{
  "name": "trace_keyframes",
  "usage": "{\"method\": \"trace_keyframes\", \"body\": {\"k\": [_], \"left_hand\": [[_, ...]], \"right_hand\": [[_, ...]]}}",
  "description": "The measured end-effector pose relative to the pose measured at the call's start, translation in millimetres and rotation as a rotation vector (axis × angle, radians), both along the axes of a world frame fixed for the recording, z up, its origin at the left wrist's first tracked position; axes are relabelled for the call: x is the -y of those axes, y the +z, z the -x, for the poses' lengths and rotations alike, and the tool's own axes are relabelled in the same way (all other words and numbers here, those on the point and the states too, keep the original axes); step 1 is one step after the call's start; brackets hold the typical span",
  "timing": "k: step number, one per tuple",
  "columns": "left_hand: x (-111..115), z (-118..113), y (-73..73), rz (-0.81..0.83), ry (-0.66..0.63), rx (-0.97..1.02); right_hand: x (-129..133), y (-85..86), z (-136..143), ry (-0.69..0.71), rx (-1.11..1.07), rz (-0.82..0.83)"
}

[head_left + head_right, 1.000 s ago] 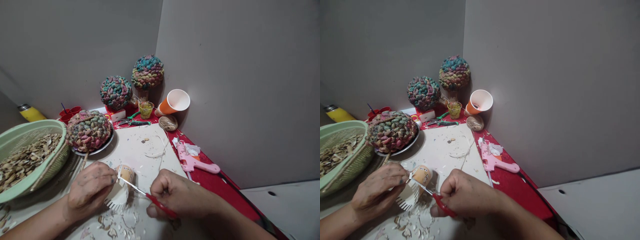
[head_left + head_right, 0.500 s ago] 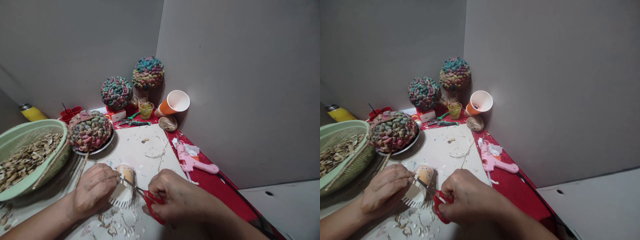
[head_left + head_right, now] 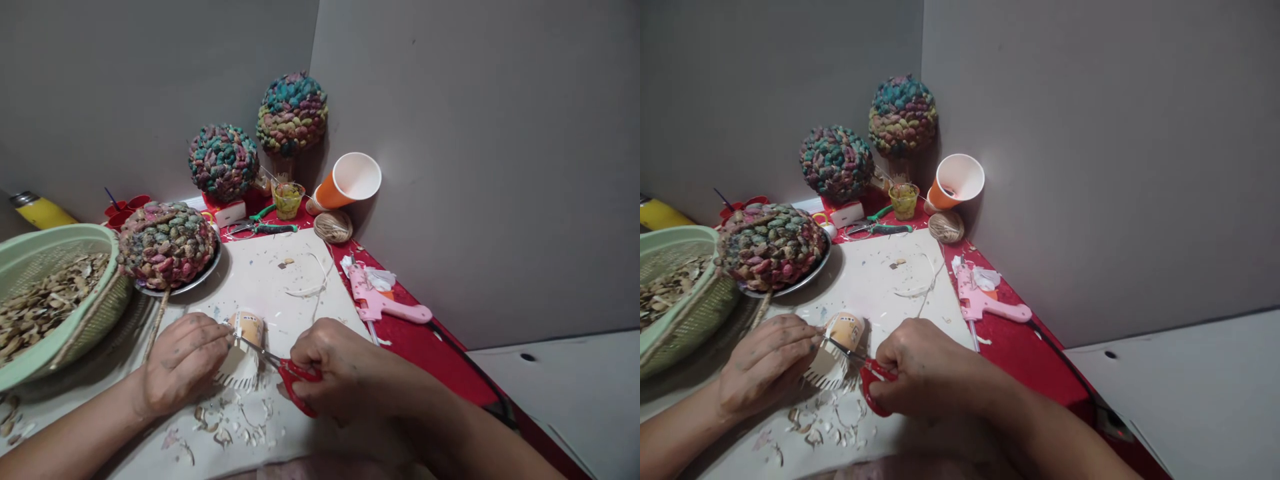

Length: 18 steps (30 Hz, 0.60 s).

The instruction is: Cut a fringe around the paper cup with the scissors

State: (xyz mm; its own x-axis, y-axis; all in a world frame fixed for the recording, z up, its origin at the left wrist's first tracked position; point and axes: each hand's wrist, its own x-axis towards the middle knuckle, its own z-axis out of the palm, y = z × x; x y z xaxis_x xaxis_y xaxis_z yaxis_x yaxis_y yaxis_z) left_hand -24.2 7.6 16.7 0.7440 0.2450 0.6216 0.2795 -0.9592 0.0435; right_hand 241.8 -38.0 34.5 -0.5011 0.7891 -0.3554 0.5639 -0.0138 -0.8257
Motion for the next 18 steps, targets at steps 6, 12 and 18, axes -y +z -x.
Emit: {"method": "trace_keyframes", "body": {"k": [6,12,18], "left_hand": [[-2.0,-4.0,-3.5,0.018,-0.015,0.053],[-2.4,-6.6,-2.0,0.007,-0.031,0.08],[-1.8,-8.9,-0.8,-0.017,-0.026,0.07]], "right_hand": [[-0.6,-3.4,0.1,0.008,-0.008,-0.068],[-1.1,-1.6,-0.2,0.034,-0.024,-0.088],[0.7,-2.7,0.2,0.033,-0.056,-0.168]]}}
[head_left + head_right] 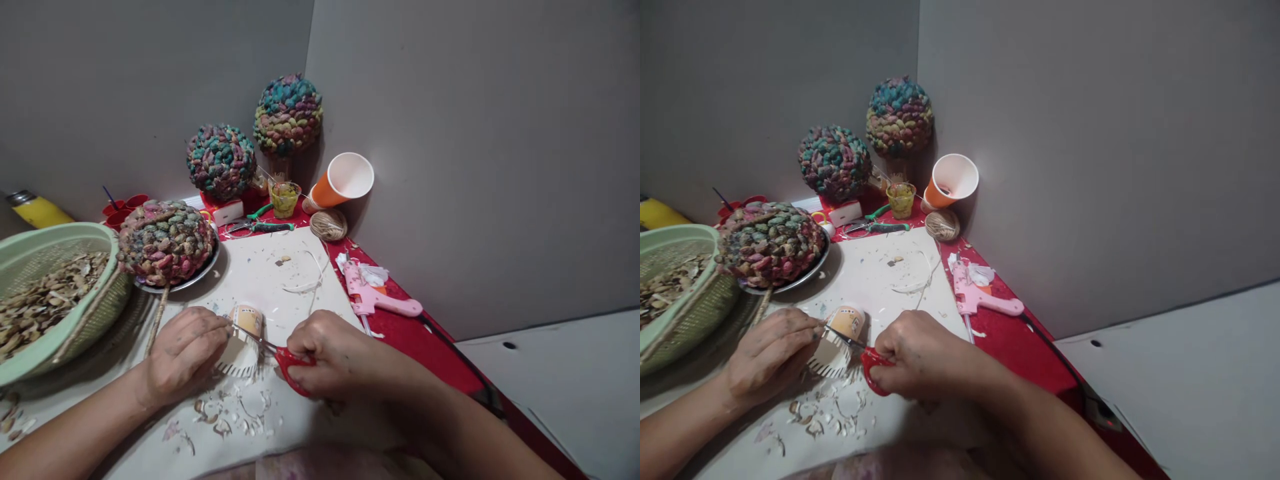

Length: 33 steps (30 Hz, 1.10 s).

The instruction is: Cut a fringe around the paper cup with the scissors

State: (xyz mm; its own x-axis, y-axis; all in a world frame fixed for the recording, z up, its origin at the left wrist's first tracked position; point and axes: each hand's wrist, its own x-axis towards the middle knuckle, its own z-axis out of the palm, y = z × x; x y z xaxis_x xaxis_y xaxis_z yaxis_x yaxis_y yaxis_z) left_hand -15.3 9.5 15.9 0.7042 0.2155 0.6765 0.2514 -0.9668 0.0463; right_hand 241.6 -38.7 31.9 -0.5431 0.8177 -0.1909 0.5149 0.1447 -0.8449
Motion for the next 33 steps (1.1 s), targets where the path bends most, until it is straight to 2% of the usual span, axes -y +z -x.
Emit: {"method": "trace_keyframes", "body": {"k": [4,7,9,12,16,20,25,29,33], "left_hand": [[0.2,0.1,0.8,-0.025,0.028,0.013],[0.5,2.7,1.7,-0.083,0.056,-0.005],[1.3,6.0,1.4,-0.149,0.053,-0.018],[6.3,12.1,-0.6,-0.218,0.013,-0.026],[19.5,17.8,-3.6,-0.179,0.033,-0.032],[25.7,16.2,-2.4,-0.163,0.041,-0.026],[21.7,2.6,7.3,-0.046,0.074,0.068],[20.7,-9.0,12.4,0.125,0.145,0.233],[20.0,-14.2,11.2,0.262,0.251,0.394]], "right_hand": [[0.7,-5.8,3.6,-0.119,-0.109,0.121],[-2.3,-11.6,7.2,-0.306,-0.356,0.254],[-6.5,-16.5,9.6,-0.384,-0.515,0.294],[-14.2,-24.5,14.1,-0.402,-0.704,0.312],[-20.3,-30.7,21.0,-0.489,-0.873,0.336],[-20.2,-32.1,24.9,-0.447,-0.98,0.469],[-22.5,-37.8,27.4,-0.382,-1.073,0.561],[-26.9,-43.9,30.1,-0.416,-1.102,0.593],[-26.7,-43.5,32.1,-0.457,-1.093,0.55]]}}
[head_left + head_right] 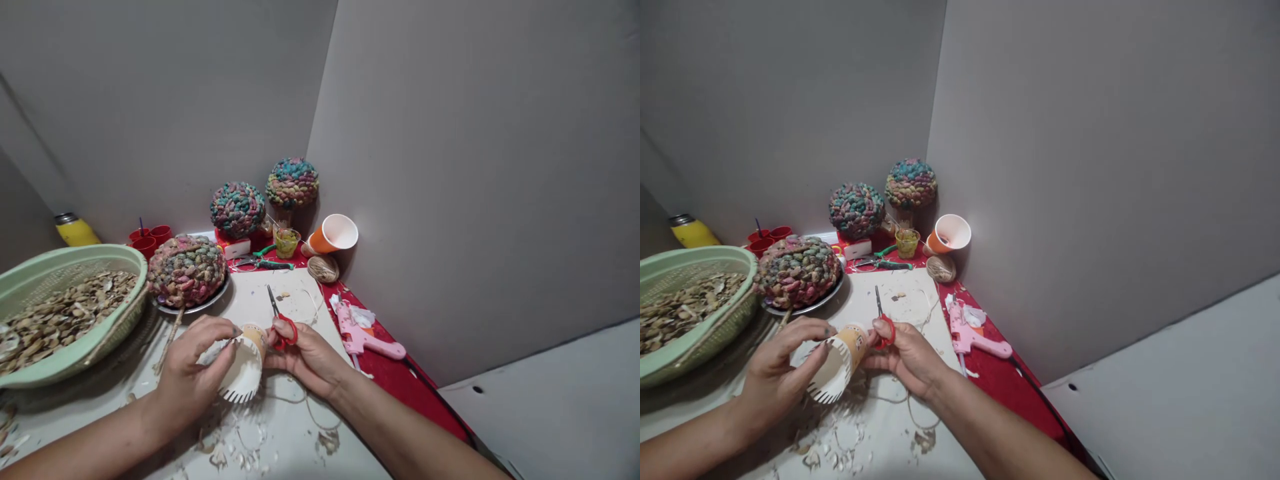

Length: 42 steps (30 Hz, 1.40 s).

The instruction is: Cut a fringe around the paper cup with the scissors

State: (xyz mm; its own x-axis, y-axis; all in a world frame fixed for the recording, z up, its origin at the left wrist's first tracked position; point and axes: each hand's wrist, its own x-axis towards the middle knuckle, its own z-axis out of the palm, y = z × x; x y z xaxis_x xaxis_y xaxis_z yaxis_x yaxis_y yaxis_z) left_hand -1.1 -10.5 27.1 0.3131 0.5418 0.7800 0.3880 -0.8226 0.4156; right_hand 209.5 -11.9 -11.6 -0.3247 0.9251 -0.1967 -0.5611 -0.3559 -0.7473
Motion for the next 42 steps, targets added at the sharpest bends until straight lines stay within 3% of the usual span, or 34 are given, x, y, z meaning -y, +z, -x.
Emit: {"method": "trace_keyframes", "body": {"k": [5,10,17,24,29,35,39,42], "left_hand": [[-0.9,-2.5,2.0,0.434,0.132,0.152],[-2.7,-7.5,10.4,0.923,0.09,0.398],[-0.1,-15.9,14.9,1.018,0.063,0.515],[3.9,-16.9,16.2,1.064,-0.013,0.436],[5.7,-16.1,15.9,1.148,-0.076,0.557],[5.2,-17.2,5.5,1.373,-0.089,0.694],[10.7,-19.6,2.9,1.666,-0.316,0.665],[16.6,-20.9,1.6,1.743,-0.497,0.7]], "right_hand": [[4.4,3.2,2.8,0.027,-0.063,-0.035],[3.9,-0.7,5.8,-0.019,-0.164,0.049],[5.7,-0.5,9.0,-0.001,-0.121,0.063],[2.2,-7.8,8.7,0.067,-0.117,0.109],[0.2,-10.0,7.7,0.034,-0.139,0.077],[3.6,3.9,3.4,-0.079,-0.102,-0.078],[11.9,9.5,-1.4,-0.078,0.079,-0.314],[17.1,8.2,-3.1,-0.009,0.191,-0.435]]}}
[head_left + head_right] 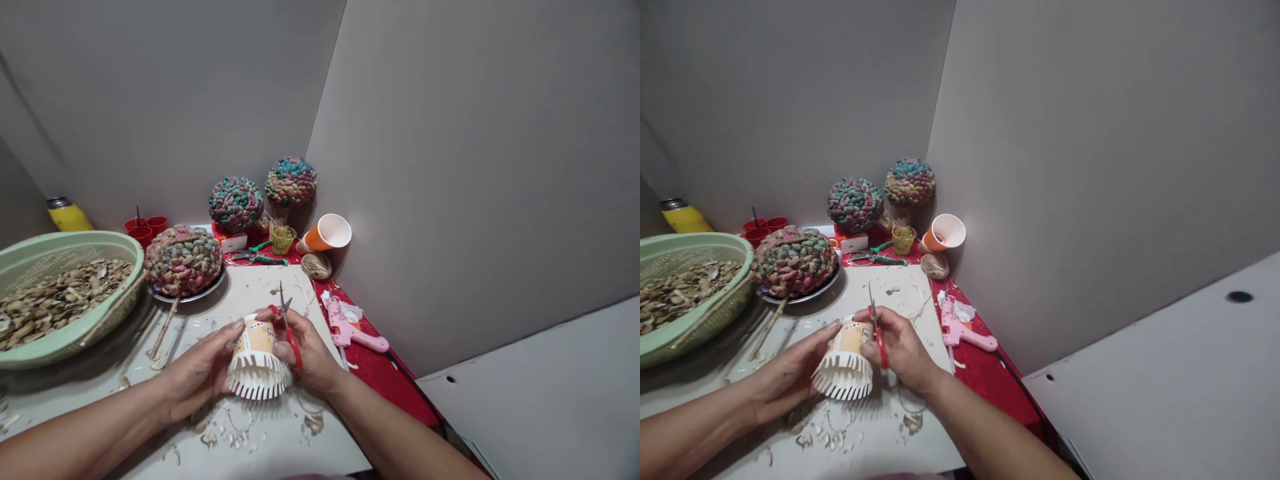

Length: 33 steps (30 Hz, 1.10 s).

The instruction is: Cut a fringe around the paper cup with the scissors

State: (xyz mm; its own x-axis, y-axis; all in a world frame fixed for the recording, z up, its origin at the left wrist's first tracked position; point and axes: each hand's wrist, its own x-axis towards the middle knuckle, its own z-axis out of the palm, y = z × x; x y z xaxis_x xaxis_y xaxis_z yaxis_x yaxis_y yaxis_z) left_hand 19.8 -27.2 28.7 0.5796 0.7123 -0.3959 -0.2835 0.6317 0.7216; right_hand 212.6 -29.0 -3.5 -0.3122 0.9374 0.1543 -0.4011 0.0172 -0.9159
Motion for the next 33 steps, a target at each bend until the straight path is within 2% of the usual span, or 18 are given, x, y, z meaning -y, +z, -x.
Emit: {"method": "trace_keyframes", "body": {"k": [6,10,16,18,20,24,26,29,33], "left_hand": [[4.2,0.0,-4.3,0.026,-0.026,0.094],[2.7,2.4,2.1,-0.024,-0.021,0.096],[-3.3,12.1,25.4,-0.156,0.195,0.051],[-6.1,14.8,31.3,-0.202,0.281,0.055],[-8.8,16.5,35.0,-0.224,0.353,0.056],[-11.6,18.2,35.3,-0.237,0.425,0.051],[-12.1,18.8,33.0,-0.228,0.453,0.044],[-12.1,19.1,29.6,-0.22,0.46,0.044],[-10.7,17.3,28.2,-0.238,0.443,0.047]], "right_hand": [[2.5,0.5,-1.7,0.08,0.124,-0.067],[2.3,4.9,-6.7,0.003,0.131,-0.114],[10.1,12.1,-17.4,-0.217,0.185,-0.286],[13.7,14.0,-19.9,-0.225,0.212,-0.315],[16.7,15.9,-20.2,-0.155,0.28,-0.329],[20.9,18.5,-12.8,0.203,0.487,-0.383],[21.6,17.2,-7.3,0.32,0.544,-0.385],[21.0,11.4,-1.3,0.39,0.576,-0.339],[19.5,3.9,0.7,0.396,0.574,-0.277]]}}
